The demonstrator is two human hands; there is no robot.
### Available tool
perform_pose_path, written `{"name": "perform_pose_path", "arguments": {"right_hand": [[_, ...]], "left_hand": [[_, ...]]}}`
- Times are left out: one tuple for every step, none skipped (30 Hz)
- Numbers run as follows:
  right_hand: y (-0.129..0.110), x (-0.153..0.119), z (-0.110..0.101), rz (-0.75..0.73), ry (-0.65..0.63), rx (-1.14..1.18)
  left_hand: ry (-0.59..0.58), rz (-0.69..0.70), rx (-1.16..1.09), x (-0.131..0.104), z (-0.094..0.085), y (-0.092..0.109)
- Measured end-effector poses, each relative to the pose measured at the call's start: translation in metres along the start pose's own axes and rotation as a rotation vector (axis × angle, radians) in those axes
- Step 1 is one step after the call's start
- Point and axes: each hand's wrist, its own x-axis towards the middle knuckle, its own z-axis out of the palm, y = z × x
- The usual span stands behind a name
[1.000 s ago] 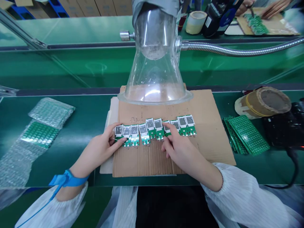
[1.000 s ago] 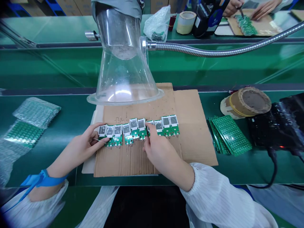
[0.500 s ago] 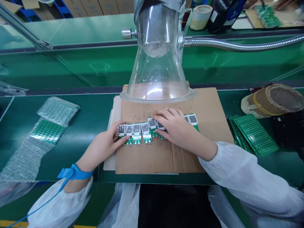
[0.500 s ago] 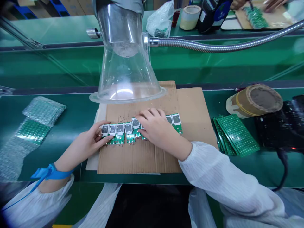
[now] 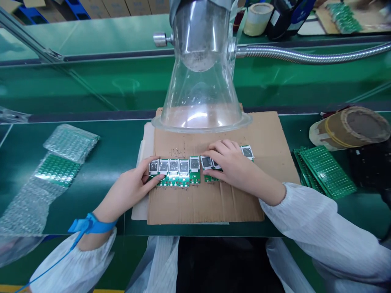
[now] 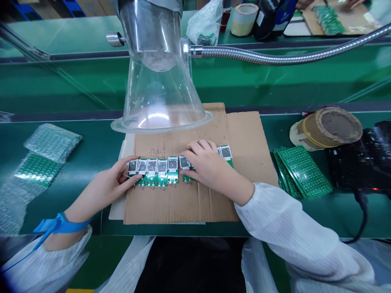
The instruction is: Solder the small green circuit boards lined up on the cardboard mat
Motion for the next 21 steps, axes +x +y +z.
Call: {"name": "perform_pose_path", "arguments": {"right_hand": [[0.000, 0.000, 0.001, 0.009, -0.001, 0.006], [0.000, 0.000, 0.002, 0.020, 0.003, 0.004], [-0.001, 0.000, 0.003, 0.029, 0.009, -0.004], [0.000, -0.001, 0.002, 0.036, 0.016, -0.011], [0.001, -0.003, 0.001, 0.040, 0.023, -0.010], [0.005, -0.006, -0.002, 0.041, 0.030, -0.003], [0.010, -0.010, -0.005, 0.040, 0.037, 0.006], [0.016, -0.014, -0.009, 0.043, 0.047, 0.014], [0.022, -0.019, -0.012, 0.051, 0.059, 0.017], [0.028, -0.025, -0.014, 0.062, 0.066, 0.016], [0.033, -0.030, -0.015, 0.073, 0.068, 0.014], [0.037, -0.034, -0.015, 0.085, 0.067, 0.017], [0.038, -0.038, -0.014, 0.098, 0.065, 0.027], [0.038, -0.041, -0.011, 0.109, 0.065, 0.042], [0.036, -0.042, -0.008, 0.123, 0.070, 0.057], [0.032, -0.043, -0.005, 0.143, 0.084, 0.068], [0.028, -0.043, -0.002, 0.167, 0.102, 0.074], [0.024, -0.042, 0.000, 0.191, 0.115, 0.077], [0.020, -0.041, 0.002, 0.212, 0.124, 0.077], [0.017, -0.040, 0.004, 0.228, 0.132, 0.078], [0.015, -0.039, 0.004, 0.237, 0.137, 0.082]], "left_hand": [[0.001, -0.004, 0.003, 0.000, 0.000, 0.001], [0.002, -0.006, 0.005, 0.001, 0.000, 0.002], [0.003, -0.008, 0.006, 0.001, 0.000, 0.002], [0.003, -0.008, 0.006, 0.001, 0.000, 0.003], [0.003, -0.009, 0.006, 0.002, 0.000, 0.003], [0.003, -0.012, 0.004, 0.002, 0.000, 0.003], [-0.001, -0.016, 0.002, 0.002, 0.000, 0.003], [-0.004, -0.022, 0.001, 0.002, 0.001, 0.003], [-0.005, -0.028, 0.001, 0.002, 0.000, 0.004], [-0.009, -0.035, 0.002, 0.003, 0.000, 0.004], [-0.013, -0.040, 0.004, 0.003, 0.000, 0.005], [-0.017, -0.041, 0.009, 0.004, 0.000, 0.005], [-0.019, -0.039, 0.016, 0.005, -0.001, 0.006], [-0.020, -0.032, 0.025, 0.006, -0.001, 0.008], [-0.019, -0.024, 0.036, 0.007, -0.002, 0.009], [-0.019, -0.016, 0.048, 0.009, -0.002, 0.010], [-0.018, -0.010, 0.059, 0.011, -0.003, 0.011], [-0.021, -0.005, 0.066, 0.012, -0.003, 0.012], [-0.024, -0.003, 0.070, 0.013, -0.003, 0.012], [-0.029, -0.001, 0.068, 0.014, -0.004, 0.013], [-0.034, -0.001, 0.059, 0.014, -0.004, 0.013]]}}
